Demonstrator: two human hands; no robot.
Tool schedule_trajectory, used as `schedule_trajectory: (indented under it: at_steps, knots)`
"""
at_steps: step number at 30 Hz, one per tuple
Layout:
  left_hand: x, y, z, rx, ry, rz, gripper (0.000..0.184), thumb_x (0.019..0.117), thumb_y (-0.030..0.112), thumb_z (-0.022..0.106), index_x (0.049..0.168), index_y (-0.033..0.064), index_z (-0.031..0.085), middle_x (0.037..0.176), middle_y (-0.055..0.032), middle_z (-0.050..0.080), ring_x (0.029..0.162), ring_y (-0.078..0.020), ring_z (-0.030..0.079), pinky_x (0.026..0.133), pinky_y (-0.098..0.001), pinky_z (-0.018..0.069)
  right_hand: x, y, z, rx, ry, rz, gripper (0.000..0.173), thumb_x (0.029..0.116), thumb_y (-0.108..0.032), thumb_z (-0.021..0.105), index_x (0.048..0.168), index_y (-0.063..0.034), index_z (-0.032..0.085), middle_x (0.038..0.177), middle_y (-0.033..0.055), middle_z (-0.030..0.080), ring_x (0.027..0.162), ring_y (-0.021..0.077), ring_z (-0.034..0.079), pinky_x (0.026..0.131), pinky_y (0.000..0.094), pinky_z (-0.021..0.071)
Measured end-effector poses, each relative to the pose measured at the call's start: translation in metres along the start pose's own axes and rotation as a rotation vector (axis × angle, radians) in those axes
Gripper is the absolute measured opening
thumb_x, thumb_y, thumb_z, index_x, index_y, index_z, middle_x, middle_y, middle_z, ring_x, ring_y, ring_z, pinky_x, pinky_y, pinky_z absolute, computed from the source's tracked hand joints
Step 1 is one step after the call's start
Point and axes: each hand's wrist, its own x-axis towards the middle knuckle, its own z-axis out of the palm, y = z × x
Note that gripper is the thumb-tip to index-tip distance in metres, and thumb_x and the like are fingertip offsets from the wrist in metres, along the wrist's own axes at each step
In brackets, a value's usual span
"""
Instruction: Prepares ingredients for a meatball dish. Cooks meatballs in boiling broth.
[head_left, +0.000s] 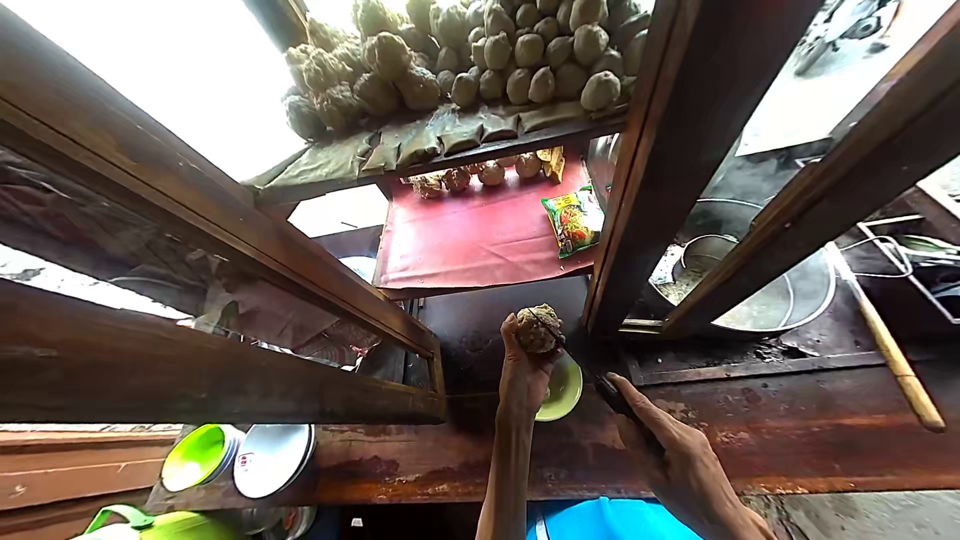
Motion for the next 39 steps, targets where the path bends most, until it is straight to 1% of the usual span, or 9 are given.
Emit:
schedule_trajectory:
  at_steps: [3, 7, 14, 20, 22, 28, 33, 36, 39]
  knots:
    - [-0.003, -0.009, 0.004, -0.032, 0.003, 0.053, 0.051, 0.1104, 0.047, 0.025, 0.129, 0.0061, 0.050, 0.109, -0.0179, 0.069, 0.086, -0.0248, 0.072, 0.074, -0.0337, 0.0612, -0.005, 0.005, -0.003, 0.000, 0.012, -0.013, 0.046, 0.1011, -0.023, 0.052, 0.143, -0.0055, 0.060, 0.097, 0.0090, 0.075, 0.070, 0.0099, 0.067, 0.065, 0.0235, 0.0558]
    - [-0.007, -0.013, 0.010, -0.065, -0.010, 0.053, 0.061, 0.1089, 0.056, 0.018, 0.131, 0.0057, 0.045, 0.109, -0.0190, 0.070, 0.089, -0.0275, 0.074, 0.077, -0.0359, 0.0621, -0.010, 0.011, -0.005, -0.005, 0.029, -0.018, 0.046, 0.1012, -0.022, 0.052, 0.143, -0.0057, 0.060, 0.096, 0.0085, 0.074, 0.070, 0.0088, 0.066, 0.065, 0.0223, 0.0555]
    - [-0.011, -0.019, 0.013, -0.148, 0.013, 0.037, 0.057, 0.1094, 0.053, 0.022, 0.129, 0.0062, 0.047, 0.108, -0.0201, 0.070, 0.091, -0.0327, 0.074, 0.078, -0.0416, 0.0636, -0.015, 0.012, -0.006, 0.001, 0.010, -0.021, 0.045, 0.1008, -0.021, 0.052, 0.142, -0.0041, 0.060, 0.096, 0.0091, 0.074, 0.070, 0.0092, 0.066, 0.065, 0.0215, 0.0552]
    - [-0.007, -0.034, 0.011, -0.130, 0.030, 0.112, 0.050, 0.1114, 0.047, 0.020, 0.131, 0.0083, 0.046, 0.112, -0.0169, 0.069, 0.095, -0.0287, 0.072, 0.083, -0.0404, 0.0612, -0.019, 0.013, 0.003, -0.002, 0.029, -0.022, 0.045, 0.1008, -0.020, 0.051, 0.141, -0.0024, 0.060, 0.091, 0.0099, 0.073, 0.067, 0.0123, 0.066, 0.063, 0.0245, 0.0562]
    - [-0.007, -0.040, 0.012, -0.162, 0.020, 0.140, 0.047, 0.1120, 0.044, 0.021, 0.132, 0.0085, 0.045, 0.113, -0.0166, 0.068, 0.097, -0.0286, 0.072, 0.084, -0.0411, 0.0610, -0.017, 0.013, 0.008, 0.004, 0.037, -0.008, 0.045, 0.1008, -0.020, 0.051, 0.142, -0.0024, 0.060, 0.092, 0.0099, 0.073, 0.069, 0.0120, 0.067, 0.065, 0.0245, 0.0568]
    - [-0.005, -0.057, 0.016, -0.152, 0.073, 0.209, 0.044, 0.1135, 0.036, 0.022, 0.130, 0.0049, 0.048, 0.106, -0.0139, 0.069, 0.091, -0.0251, 0.072, 0.078, -0.0390, 0.0619, 0.009, 0.014, 0.022, -0.024, 0.046, -0.001, 0.045, 0.0986, -0.018, 0.051, 0.140, -0.0013, 0.062, 0.087, 0.0085, 0.073, 0.065, 0.0151, 0.067, 0.060, 0.0305, 0.0577]
    - [0.001, -0.043, 0.016, -0.155, 0.157, 0.230, 0.040, 0.1129, 0.037, 0.026, 0.122, 0.0067, 0.050, 0.101, -0.0133, 0.068, 0.087, -0.0248, 0.071, 0.077, -0.0401, 0.0615, -0.004, 0.009, 0.012, -0.053, -0.013, 0.016, 0.046, 0.0991, -0.021, 0.051, 0.139, -0.0033, 0.063, 0.084, 0.0081, 0.072, 0.061, 0.0152, 0.065, 0.055, 0.0309, 0.0560]
    - [0.005, -0.045, 0.014, -0.109, 0.151, 0.268, 0.042, 0.1133, 0.036, 0.024, 0.127, 0.0049, 0.048, 0.105, -0.0137, 0.066, 0.089, -0.0242, 0.070, 0.078, -0.0403, 0.0607, -0.007, 0.011, 0.012, -0.043, -0.023, 0.033, 0.046, 0.0991, -0.021, 0.051, 0.140, -0.0033, 0.062, 0.084, 0.0074, 0.072, 0.062, 0.0144, 0.065, 0.057, 0.0302, 0.0561]
    - [0.005, -0.057, 0.014, -0.074, 0.144, 0.276, 0.042, 0.1136, 0.033, 0.023, 0.128, 0.0033, 0.048, 0.104, -0.0135, 0.066, 0.089, -0.0235, 0.070, 0.078, -0.0386, 0.0611, 0.008, 0.015, 0.022, -0.046, -0.008, 0.031, 0.046, 0.0975, -0.019, 0.052, 0.139, -0.0022, 0.063, 0.084, 0.0082, 0.073, 0.063, 0.0166, 0.067, 0.059, 0.0325, 0.0576]
